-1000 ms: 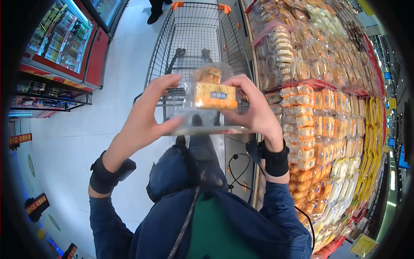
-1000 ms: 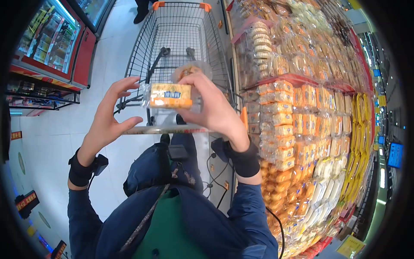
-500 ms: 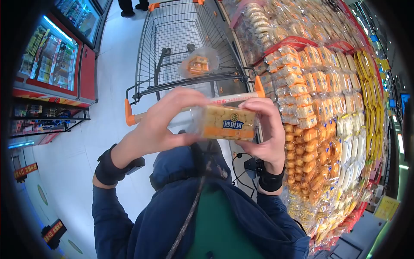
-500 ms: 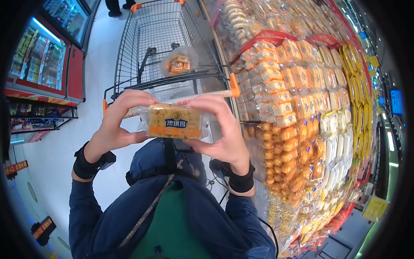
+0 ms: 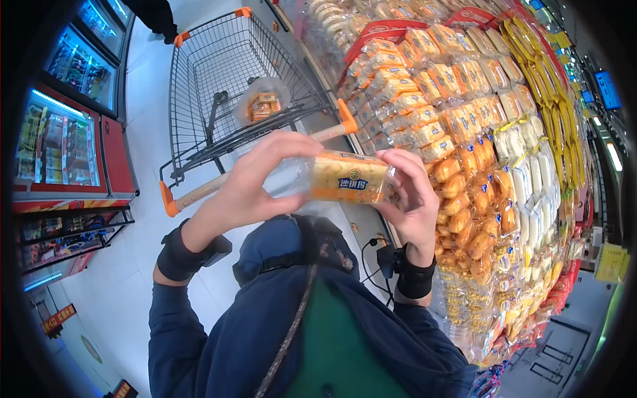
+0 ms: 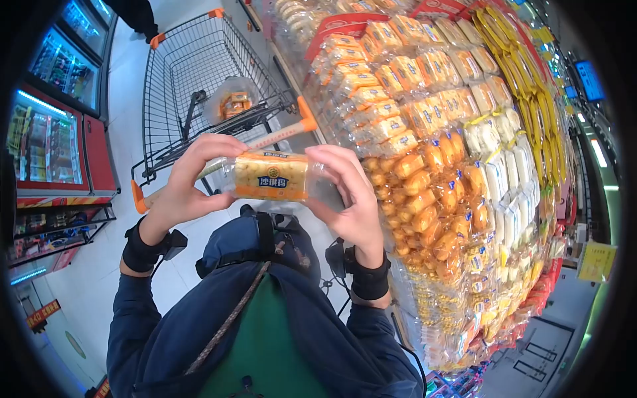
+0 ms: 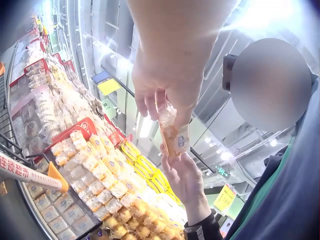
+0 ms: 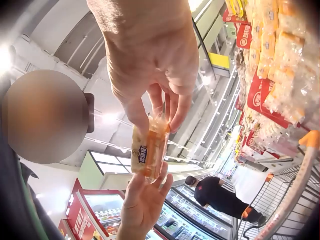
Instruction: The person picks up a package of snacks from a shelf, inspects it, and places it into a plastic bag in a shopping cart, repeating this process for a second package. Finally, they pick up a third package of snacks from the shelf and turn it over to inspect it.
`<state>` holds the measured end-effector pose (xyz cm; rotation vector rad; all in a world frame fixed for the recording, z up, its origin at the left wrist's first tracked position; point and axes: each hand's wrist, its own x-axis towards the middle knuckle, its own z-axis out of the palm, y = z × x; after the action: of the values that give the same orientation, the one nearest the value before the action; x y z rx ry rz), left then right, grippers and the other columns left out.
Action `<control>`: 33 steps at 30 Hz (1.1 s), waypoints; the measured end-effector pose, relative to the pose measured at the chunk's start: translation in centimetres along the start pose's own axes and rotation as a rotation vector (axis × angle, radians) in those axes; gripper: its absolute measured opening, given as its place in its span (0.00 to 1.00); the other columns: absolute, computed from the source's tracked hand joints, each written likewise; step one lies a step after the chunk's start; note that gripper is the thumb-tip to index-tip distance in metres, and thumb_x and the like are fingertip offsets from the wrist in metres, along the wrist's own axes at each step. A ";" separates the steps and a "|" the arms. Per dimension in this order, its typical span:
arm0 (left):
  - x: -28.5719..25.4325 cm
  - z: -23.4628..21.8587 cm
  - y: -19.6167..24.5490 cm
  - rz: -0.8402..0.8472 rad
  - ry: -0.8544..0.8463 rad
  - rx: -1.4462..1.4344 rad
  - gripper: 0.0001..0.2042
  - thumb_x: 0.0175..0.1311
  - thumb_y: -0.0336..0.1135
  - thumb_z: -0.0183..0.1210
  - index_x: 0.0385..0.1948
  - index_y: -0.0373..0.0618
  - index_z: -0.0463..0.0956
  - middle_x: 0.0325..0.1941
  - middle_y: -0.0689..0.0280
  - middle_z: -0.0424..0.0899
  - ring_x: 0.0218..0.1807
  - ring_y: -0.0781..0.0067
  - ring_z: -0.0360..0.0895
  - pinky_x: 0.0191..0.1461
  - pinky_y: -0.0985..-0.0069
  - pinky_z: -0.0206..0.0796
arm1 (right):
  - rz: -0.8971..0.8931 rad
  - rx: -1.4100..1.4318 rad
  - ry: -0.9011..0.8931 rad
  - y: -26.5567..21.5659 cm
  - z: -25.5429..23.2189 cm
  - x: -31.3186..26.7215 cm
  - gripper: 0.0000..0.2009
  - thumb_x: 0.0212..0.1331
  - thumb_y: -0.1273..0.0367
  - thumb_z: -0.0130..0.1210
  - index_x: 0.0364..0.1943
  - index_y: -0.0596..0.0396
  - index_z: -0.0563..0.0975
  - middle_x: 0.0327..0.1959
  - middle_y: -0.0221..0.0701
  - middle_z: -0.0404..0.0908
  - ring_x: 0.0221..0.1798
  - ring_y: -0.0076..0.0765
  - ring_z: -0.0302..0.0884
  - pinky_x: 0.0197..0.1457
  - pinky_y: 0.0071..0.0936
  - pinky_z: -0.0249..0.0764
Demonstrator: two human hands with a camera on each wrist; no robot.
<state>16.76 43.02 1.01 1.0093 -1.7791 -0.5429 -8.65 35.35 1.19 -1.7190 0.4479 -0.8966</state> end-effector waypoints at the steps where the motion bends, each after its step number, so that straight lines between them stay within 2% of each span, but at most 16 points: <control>1: 0.2 0.5 -0.2 -0.005 -0.006 -0.003 0.27 0.41 0.20 0.64 0.50 0.40 0.71 0.52 0.60 0.76 0.56 0.58 0.73 0.60 0.67 0.65 | 0.019 0.022 0.010 0.3 -0.4 -0.3 0.34 0.40 0.89 0.60 0.58 0.59 0.70 0.60 0.36 0.64 0.64 0.35 0.65 0.64 0.31 0.67; 13: 1.7 2.6 -0.7 -0.039 -0.080 -0.007 0.26 0.44 0.24 0.66 0.50 0.40 0.72 0.50 0.60 0.77 0.54 0.60 0.74 0.57 0.69 0.66 | 0.080 -0.030 0.085 0.5 -2.6 -2.3 0.32 0.41 0.87 0.63 0.57 0.59 0.71 0.59 0.35 0.66 0.61 0.32 0.67 0.61 0.28 0.69; 20: 1.7 3.0 -0.5 -0.079 -0.087 -0.013 0.26 0.42 0.29 0.70 0.49 0.41 0.74 0.47 0.60 0.79 0.48 0.63 0.77 0.53 0.71 0.68 | 0.092 0.046 0.083 0.6 -3.2 -2.8 0.31 0.39 0.86 0.65 0.55 0.61 0.72 0.54 0.35 0.70 0.56 0.31 0.71 0.59 0.28 0.70; 26: 2.0 3.1 -0.4 -0.093 -0.081 -0.032 0.26 0.42 0.30 0.71 0.48 0.41 0.75 0.44 0.61 0.80 0.46 0.64 0.78 0.51 0.73 0.69 | 0.066 0.094 0.074 1.1 -3.5 -2.8 0.31 0.39 0.86 0.65 0.54 0.62 0.72 0.53 0.36 0.71 0.54 0.31 0.72 0.59 0.28 0.70; 29: 2.1 3.1 -0.1 -0.145 -0.091 -0.050 0.24 0.43 0.30 0.70 0.47 0.40 0.75 0.44 0.61 0.80 0.45 0.66 0.78 0.51 0.74 0.69 | 0.080 0.114 0.077 1.3 -3.5 -2.8 0.29 0.41 0.87 0.63 0.54 0.62 0.72 0.53 0.36 0.73 0.54 0.31 0.73 0.58 0.28 0.70; 33: 2.2 3.4 -0.4 -0.368 -0.119 -0.244 0.21 0.50 0.35 0.66 0.47 0.36 0.76 0.45 0.62 0.79 0.49 0.71 0.76 0.57 0.74 0.66 | 0.145 0.168 0.095 1.5 -3.3 -2.7 0.25 0.47 0.86 0.58 0.54 0.62 0.71 0.50 0.34 0.76 0.53 0.29 0.75 0.57 0.26 0.70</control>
<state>13.41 40.70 0.47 1.1546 -1.5857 -1.0417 -12.63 34.59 -0.74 -1.4766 0.5376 -0.8877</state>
